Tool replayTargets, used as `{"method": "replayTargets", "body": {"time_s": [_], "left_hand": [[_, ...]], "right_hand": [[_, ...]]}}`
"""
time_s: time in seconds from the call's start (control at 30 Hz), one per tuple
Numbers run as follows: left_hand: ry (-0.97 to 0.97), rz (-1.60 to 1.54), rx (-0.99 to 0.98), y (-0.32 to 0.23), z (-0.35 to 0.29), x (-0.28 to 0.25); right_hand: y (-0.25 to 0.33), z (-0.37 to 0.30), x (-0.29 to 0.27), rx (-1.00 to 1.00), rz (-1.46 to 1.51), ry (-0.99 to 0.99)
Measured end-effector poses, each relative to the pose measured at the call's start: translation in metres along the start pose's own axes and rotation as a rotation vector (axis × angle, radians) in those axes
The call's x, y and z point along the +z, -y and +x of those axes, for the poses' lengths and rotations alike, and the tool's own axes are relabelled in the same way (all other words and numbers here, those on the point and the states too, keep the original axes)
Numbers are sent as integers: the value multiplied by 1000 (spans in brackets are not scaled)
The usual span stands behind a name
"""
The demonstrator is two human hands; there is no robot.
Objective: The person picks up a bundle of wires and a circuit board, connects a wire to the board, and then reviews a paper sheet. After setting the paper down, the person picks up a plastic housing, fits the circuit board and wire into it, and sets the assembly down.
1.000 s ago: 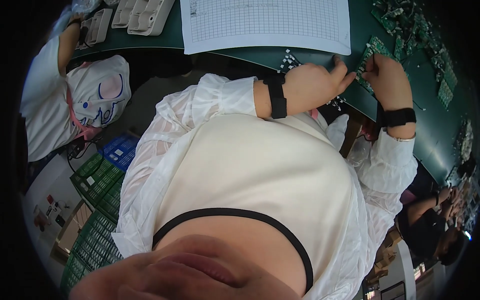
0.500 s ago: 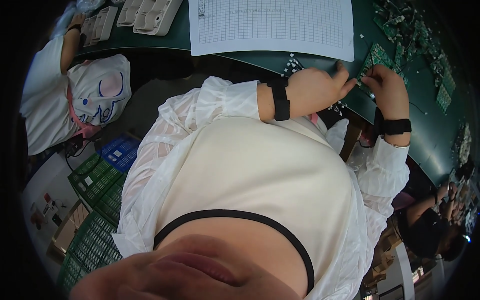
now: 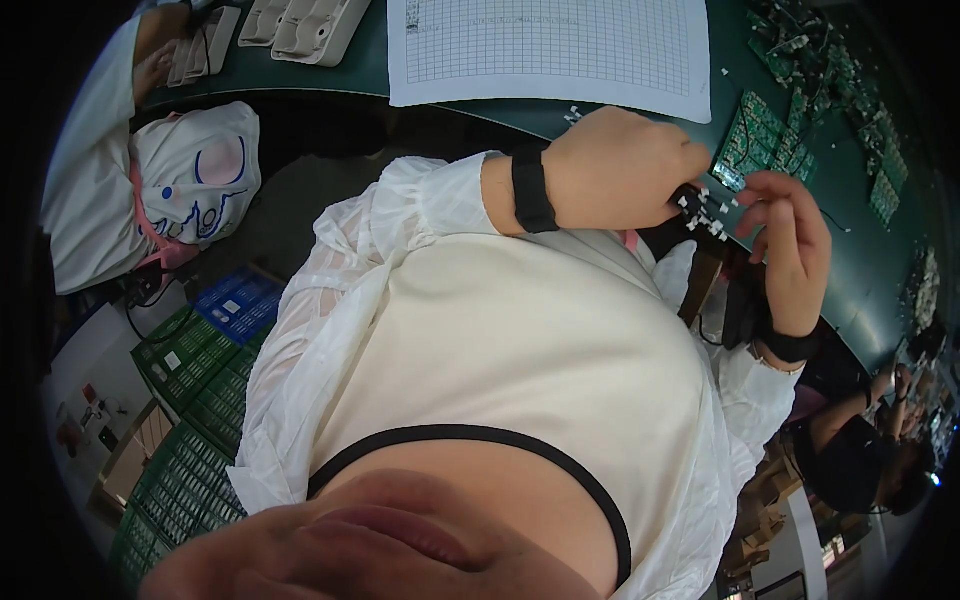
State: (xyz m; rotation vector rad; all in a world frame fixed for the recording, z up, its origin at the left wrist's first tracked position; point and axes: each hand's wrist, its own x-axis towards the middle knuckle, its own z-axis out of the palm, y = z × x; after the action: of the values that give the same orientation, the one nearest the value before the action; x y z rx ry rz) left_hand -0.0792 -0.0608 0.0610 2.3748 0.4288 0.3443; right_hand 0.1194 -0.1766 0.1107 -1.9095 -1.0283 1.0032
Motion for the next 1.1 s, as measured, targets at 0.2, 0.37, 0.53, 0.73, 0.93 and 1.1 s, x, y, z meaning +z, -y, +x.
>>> {"method": "replayTargets", "body": {"time_s": [0.2,0.37,0.53,0.73,0.93,1.1], "left_hand": [[11,-98,-122,-1,-3,1],[20,-222,-56,2,-8,4],[-43,-477,97,1,-15,1],[-201,-1143,270,-11,-21,16],[-277,-1243,331,-23,-5,47],[-262,-1325,201,-23,26,62]], "right_hand": [[2,-25,30,-282,-162,113],[-5,-30,23,-389,-281,142],[-19,-34,22,-542,321,96],[-25,-32,32,-356,146,175],[-54,-30,15,-213,94,390],[-58,-11,-9,-345,-4,340]]}}
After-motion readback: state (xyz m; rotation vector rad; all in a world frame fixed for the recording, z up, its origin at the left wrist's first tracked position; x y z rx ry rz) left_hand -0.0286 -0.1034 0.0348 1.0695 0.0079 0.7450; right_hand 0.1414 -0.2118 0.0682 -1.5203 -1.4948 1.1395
